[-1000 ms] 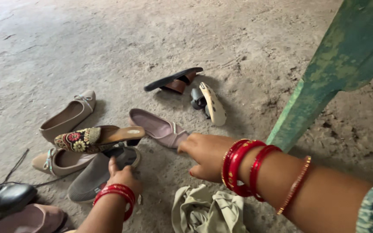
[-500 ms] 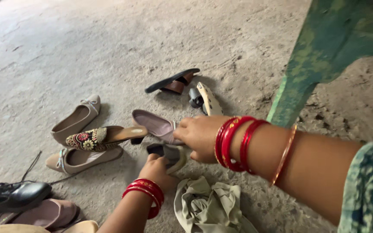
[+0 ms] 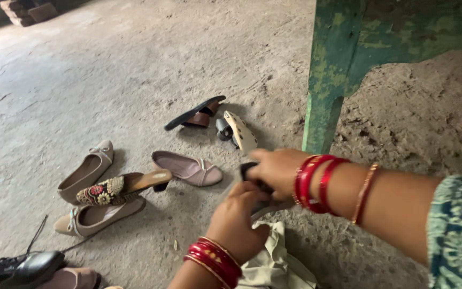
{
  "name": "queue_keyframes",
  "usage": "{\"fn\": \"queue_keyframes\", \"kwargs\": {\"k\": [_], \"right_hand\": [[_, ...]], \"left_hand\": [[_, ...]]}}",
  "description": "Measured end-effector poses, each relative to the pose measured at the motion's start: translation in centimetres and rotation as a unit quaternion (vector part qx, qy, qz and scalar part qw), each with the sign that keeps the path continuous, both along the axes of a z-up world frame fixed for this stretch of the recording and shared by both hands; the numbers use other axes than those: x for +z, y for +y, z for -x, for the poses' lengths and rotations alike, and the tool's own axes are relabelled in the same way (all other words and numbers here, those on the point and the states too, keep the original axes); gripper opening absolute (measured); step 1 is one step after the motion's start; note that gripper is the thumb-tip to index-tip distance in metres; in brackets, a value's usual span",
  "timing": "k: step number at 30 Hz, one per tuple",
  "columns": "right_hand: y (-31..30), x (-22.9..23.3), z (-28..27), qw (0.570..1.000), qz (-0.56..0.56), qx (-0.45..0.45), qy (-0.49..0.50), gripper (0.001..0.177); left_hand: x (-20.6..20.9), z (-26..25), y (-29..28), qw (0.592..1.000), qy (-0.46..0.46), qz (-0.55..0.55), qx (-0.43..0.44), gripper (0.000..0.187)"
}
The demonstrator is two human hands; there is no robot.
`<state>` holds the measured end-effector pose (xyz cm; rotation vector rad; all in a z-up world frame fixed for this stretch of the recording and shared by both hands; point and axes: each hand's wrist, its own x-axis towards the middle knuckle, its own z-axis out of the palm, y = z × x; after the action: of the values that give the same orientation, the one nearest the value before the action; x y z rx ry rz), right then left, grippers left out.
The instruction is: The person sits on the floor and wipes several pairs of shoes with a white cloth. They pick up a black shoe, a grey slip-on, and a beige sandal, wiping each one individually before placing them on a nearby green table.
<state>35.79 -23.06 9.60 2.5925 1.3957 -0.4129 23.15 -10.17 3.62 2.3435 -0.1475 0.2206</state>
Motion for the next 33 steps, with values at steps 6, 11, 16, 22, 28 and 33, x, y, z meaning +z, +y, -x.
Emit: {"fn": "queue_keyframes", "kwargs": {"k": [6,11,16,22,28,33], "right_hand": [[-4.3,-4.0,-0.9,0.997,-0.013,-0.075,0.034,0.026],[-7.0,-5.2,-0.2,0.989,0.005,-0.136,0.057,0.036],[-9.4,-6.0,0.9,0.99,-0.005,-0.104,0.091,0.037],[-13.0,-4.8,2.1,0.973,-0.035,-0.178,0.14,0.054],[-16.1,-3.0,1.2,0.935,-0.131,-0.304,0.131,0.088],[-18.1,-2.1,2.9,0.76,-0.317,-0.489,0.286,0.063]], "left_hand": [[-3.2,0.4,-4.2,0.996,-0.061,0.062,0.019,0.069],[-3.4,-1.1,-6.1,0.833,0.508,-0.172,0.139,0.115],[-14.8,-2.0,-5.8,0.798,0.564,-0.179,0.113,0.093],[-21.6,-5.2,-1.3,0.822,0.435,-0.365,-0.054,0.045],[-5.2,-8.4,-4.7,0.931,0.283,0.0,0.23,0.043],[2.6,-7.5,-11.7,0.925,0.064,0.354,0.121,0.032]]}}
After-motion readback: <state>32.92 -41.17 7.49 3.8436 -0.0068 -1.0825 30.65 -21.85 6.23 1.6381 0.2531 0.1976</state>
